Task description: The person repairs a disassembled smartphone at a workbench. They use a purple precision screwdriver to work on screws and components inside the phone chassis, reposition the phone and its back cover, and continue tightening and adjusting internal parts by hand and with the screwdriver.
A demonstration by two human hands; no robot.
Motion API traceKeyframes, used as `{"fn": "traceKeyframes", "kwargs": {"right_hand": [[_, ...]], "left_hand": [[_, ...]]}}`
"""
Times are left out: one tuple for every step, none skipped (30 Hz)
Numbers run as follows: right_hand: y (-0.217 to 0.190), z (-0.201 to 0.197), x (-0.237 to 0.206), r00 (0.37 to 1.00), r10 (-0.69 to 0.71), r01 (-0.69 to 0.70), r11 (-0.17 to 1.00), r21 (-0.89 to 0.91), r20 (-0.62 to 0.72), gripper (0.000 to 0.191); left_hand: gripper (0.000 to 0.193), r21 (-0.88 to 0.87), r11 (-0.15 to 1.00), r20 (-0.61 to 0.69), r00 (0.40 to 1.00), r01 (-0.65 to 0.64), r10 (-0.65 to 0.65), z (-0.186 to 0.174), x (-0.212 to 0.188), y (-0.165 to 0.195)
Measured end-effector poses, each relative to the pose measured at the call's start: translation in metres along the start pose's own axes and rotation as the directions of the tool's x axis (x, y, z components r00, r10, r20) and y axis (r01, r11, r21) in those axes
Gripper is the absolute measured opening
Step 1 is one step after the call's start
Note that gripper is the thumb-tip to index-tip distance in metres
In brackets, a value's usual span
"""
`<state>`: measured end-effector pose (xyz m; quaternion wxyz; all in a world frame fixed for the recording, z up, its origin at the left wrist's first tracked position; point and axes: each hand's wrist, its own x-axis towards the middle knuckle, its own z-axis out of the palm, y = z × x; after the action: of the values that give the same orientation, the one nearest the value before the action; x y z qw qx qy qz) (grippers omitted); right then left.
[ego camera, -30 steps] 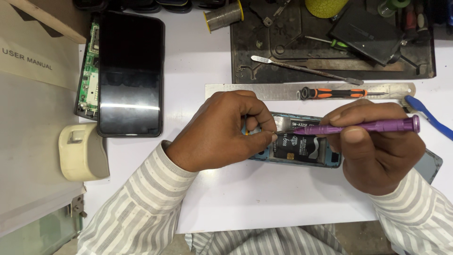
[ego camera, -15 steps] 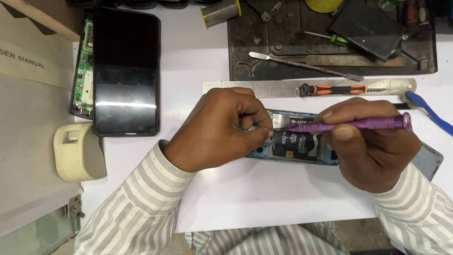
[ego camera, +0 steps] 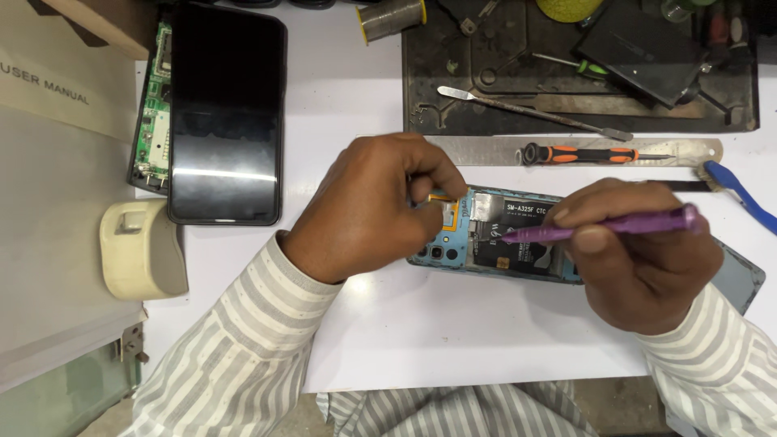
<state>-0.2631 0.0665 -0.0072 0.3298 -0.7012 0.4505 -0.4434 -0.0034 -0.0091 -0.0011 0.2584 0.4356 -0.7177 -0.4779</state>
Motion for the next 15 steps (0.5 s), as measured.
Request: {"fn": "traceKeyframes", "kwargs": {"right_hand": [[0.0006,0.0006,0.0001,0.997,-0.065,0.066,0.998,-0.017,0.033,0.016],[0.0008,0.0005,0.0006,0.994,-0.088,0.089,0.996,-0.022,0.057,0.015],[0.0011,0.0005,0.0009,0.991,-0.111,0.113,0.993,-0.026,0.081,0.014],[0.0014,0.0003,0.0015,0.991,-0.094,0.097,0.995,-0.020,0.095,0.014],[0.0016,0.0001,0.0020,0.991,-0.077,0.079,0.997,-0.013,0.110,0.014],[0.0015,-0.0001,0.0021,0.990,-0.070,0.072,0.997,-0.012,0.119,0.014],[0.0011,-0.0004,0.0017,0.990,-0.064,0.066,0.998,-0.010,0.128,0.014],[0.0011,-0.0005,0.0016,0.989,-0.057,0.059,0.998,-0.008,0.136,0.014],[0.0019,-0.0003,0.0021,0.984,-0.094,0.100,0.994,-0.034,0.151,0.014],[0.0035,-0.0001,0.0035,0.977,-0.129,0.141,0.988,-0.059,0.167,0.014],[0.0044,-0.0002,0.0040,0.969,-0.164,0.182,0.980,-0.084,0.184,0.014],[0.0048,-0.0003,0.0041,0.970,-0.149,0.165,0.984,-0.071,0.190,0.014],[0.0053,-0.0004,0.0044,0.971,-0.134,0.148,0.987,-0.058,0.196,0.015],[0.0057,-0.0005,0.0047,0.972,-0.119,0.131,0.990,-0.045,0.203,0.015],[0.0056,-0.0006,0.0045,0.972,-0.117,0.131,0.990,-0.055,0.205,0.015]], "left_hand": [[0.022,0.013,1.000,-0.020,1.000,0.016,-0.016,-0.0011,0.0004,-0.0005],[0.022,0.024,0.999,-0.040,0.999,0.033,-0.032,-0.0019,0.0011,-0.0008],[0.022,0.026,0.999,-0.042,0.998,0.044,-0.043,-0.0020,0.0011,-0.0008],[0.022,0.028,0.998,-0.044,0.998,0.055,-0.053,-0.0023,0.0014,-0.0007],[0.021,0.030,0.997,-0.047,0.997,0.066,-0.064,-0.0025,0.0017,-0.0005],[0.021,0.027,0.997,-0.051,0.997,0.067,-0.066,-0.0025,0.0020,-0.0003],[0.021,0.025,0.997,-0.055,0.996,0.068,-0.067,-0.0022,0.0018,0.0001],[0.021,0.023,0.997,-0.059,0.996,0.070,-0.068,-0.0022,0.0016,0.0004],[0.020,0.025,0.997,-0.057,0.996,0.073,-0.072,-0.0024,0.0016,0.0006],[0.020,0.027,0.997,-0.054,0.996,0.076,-0.075,-0.0027,0.0021,0.0007],[0.020,0.029,0.996,-0.052,0.996,0.079,-0.077,-0.0026,0.0019,0.0010],[0.020,0.028,0.997,-0.049,0.996,0.077,-0.076,-0.0025,0.0019,0.0011],[0.020,0.028,0.997,-0.048,0.996,0.076,-0.074,-0.0025,0.0022,0.0012],[0.019,0.028,0.997,-0.047,0.996,0.074,-0.073,-0.0028,0.0026,0.0012],[0.019,0.029,0.997,-0.045,0.996,0.074,-0.072,-0.0028,0.0024,0.0013]]}}
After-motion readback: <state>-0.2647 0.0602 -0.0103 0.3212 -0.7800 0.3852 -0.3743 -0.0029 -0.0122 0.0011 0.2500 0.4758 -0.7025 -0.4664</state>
